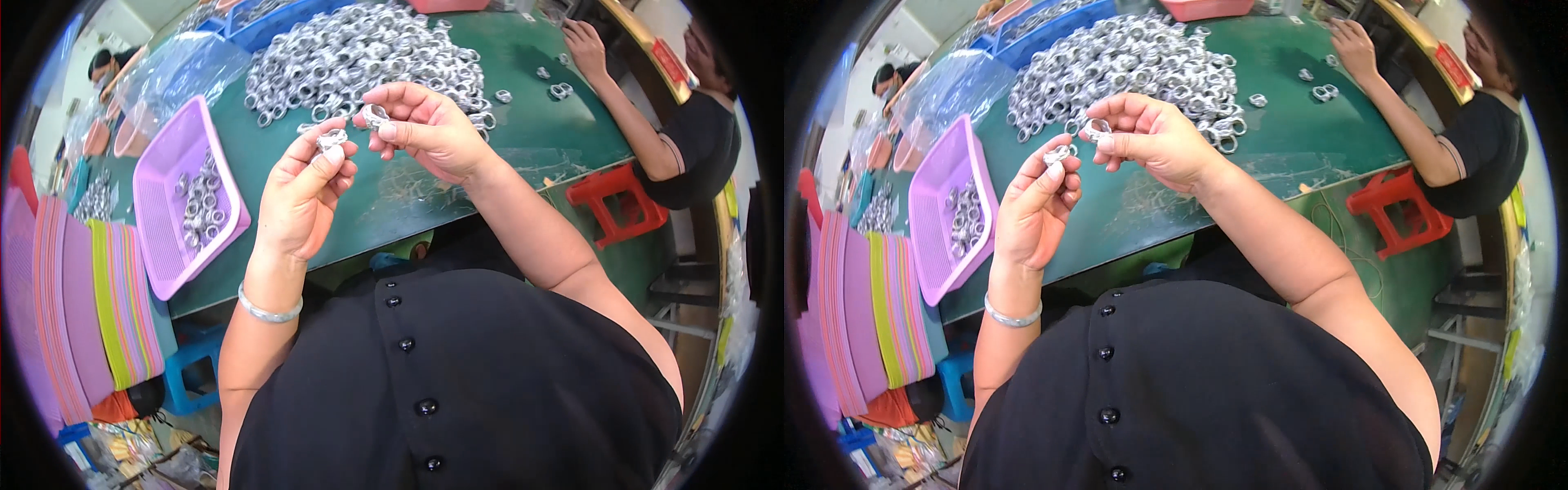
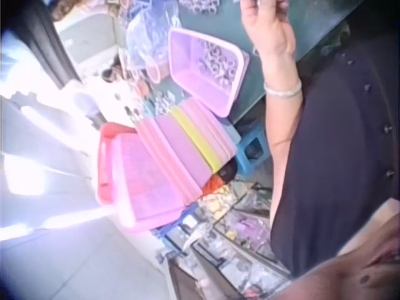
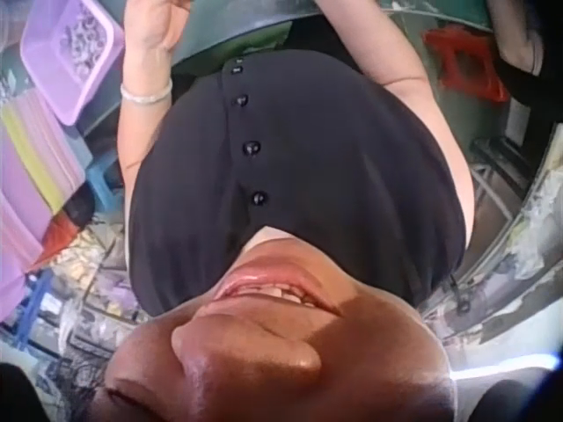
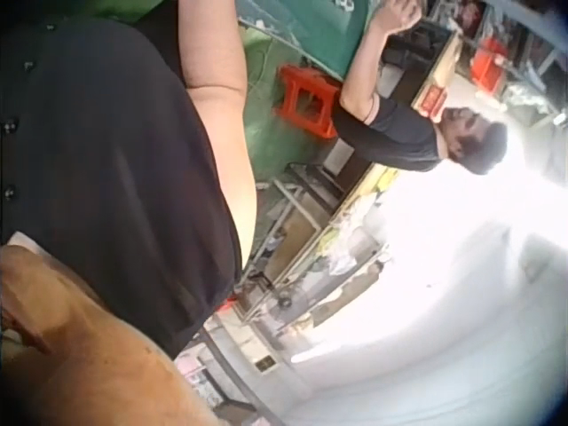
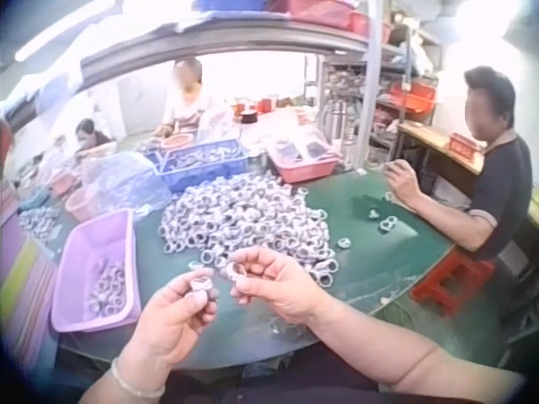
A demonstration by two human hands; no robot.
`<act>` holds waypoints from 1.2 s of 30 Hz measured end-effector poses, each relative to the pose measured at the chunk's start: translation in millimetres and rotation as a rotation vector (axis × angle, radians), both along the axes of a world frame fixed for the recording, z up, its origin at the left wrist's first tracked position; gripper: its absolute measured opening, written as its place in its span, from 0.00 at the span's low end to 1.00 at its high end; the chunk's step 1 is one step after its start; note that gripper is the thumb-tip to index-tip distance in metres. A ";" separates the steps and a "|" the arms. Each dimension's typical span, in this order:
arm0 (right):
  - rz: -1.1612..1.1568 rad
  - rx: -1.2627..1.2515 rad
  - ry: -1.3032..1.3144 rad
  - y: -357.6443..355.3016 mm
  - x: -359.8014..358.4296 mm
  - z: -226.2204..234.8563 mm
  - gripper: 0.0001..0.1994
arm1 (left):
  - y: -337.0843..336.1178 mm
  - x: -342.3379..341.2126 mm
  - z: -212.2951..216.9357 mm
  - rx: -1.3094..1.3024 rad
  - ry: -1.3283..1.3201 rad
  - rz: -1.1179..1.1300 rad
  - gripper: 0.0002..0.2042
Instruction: The person assembles small circular metal components by picking pieces from a pile and a tray, joining them by hand, and placing the assembled units onto the work surface.
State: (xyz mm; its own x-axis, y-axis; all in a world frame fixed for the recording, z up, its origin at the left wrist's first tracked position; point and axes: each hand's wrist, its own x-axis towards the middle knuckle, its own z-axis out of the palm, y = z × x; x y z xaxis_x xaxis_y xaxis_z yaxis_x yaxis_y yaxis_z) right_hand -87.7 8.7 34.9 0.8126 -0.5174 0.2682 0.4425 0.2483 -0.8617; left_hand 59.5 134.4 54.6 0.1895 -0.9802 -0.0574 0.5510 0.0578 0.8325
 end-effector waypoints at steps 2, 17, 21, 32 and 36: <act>0.013 -0.008 0.021 6.8 11.5 0.8 0.17 | 5.9 6.7 -3.5 -0.002 0.058 0.010 0.13; 0.165 0.502 0.139 7.2 9.7 -12.8 0.18 | -0.1 16.0 -29.5 0.075 0.552 -0.095 0.19; 0.124 0.466 0.194 6.5 6.4 -13.6 0.18 | -2.5 14.9 -31.4 0.106 0.564 -0.098 0.19; 0.115 0.442 0.204 7.8 7.1 -11.8 0.19 | 1.5 19.2 -33.9 0.071 0.595 -0.160 0.20; 0.136 0.438 0.190 6.8 5.1 -11.1 0.19 | 1.8 17.0 -33.3 0.066 0.592 -0.168 0.20</act>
